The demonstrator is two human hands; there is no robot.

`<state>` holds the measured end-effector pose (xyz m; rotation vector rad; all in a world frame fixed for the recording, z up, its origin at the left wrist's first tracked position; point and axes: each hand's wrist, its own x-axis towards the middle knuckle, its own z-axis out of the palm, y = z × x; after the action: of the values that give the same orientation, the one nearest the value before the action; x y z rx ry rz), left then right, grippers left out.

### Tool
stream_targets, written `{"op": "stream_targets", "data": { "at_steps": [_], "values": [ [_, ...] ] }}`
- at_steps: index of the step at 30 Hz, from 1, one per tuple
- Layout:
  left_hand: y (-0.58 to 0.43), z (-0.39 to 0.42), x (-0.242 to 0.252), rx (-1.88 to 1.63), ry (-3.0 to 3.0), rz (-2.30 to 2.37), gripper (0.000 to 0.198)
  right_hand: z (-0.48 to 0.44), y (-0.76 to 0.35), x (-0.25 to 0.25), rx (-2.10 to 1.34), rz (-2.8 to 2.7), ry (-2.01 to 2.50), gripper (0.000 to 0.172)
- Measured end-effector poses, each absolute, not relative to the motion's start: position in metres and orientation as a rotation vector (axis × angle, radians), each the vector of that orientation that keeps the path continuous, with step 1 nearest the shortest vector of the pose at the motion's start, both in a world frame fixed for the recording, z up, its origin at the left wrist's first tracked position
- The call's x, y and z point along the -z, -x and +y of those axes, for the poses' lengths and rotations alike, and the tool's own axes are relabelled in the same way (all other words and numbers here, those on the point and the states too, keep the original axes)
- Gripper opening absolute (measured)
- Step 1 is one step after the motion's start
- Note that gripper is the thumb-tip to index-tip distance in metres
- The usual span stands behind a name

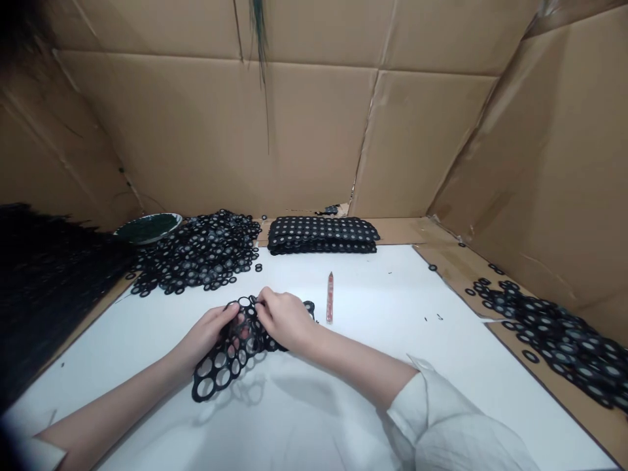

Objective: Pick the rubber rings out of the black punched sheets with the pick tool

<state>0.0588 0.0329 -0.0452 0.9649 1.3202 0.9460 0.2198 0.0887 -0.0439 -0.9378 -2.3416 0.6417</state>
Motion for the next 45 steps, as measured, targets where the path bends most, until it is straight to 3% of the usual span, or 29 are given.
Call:
{"op": "stream_targets", "data": {
  "at_steps": [12, 19, 26, 32, 36, 40, 45],
  "values": [
    [-0.067, 0.026, 0.049, -0.96, -1.016, 1.216, 0.028, 0.1, -0.212, 0.05, -1.47, -1.899, 0.819, 0.018],
    [-0.061, 0.028, 0.045, -0.927, -1.065, 1.291, 0.027, 0.121, -0.234, 0.029, -1.068, -1.654, 1.029, 0.018],
    [-0.058, 0.027, 0.047, -0.879, -1.099, 1.137, 0.024, 0.071, -0.219, 0.042, -1.069, -2.214, 0.827, 0.013],
    [-0.065, 0.025, 0.051, -0.972, -0.993, 1.145, 0.02, 0.084, -0.221, 0.048, -1.25, -2.087, 0.838, 0.011],
    [-0.065, 0.025, 0.05, -0.971, -0.874, 1.206, 0.01, 0.107, -0.232, 0.043, -1.108, -1.85, 0.977, 0.011],
    [-0.064, 0.025, 0.047, -0.93, -0.88, 1.178, 0.012, 0.101, -0.236, 0.043, -1.013, -1.923, 1.056, 0.012],
    [-0.069, 0.023, 0.045, -1.031, -0.826, 1.103, 0.023, 0.068, -0.224, 0.047, -1.223, -2.191, 0.884, 0.014]
  ]
}}
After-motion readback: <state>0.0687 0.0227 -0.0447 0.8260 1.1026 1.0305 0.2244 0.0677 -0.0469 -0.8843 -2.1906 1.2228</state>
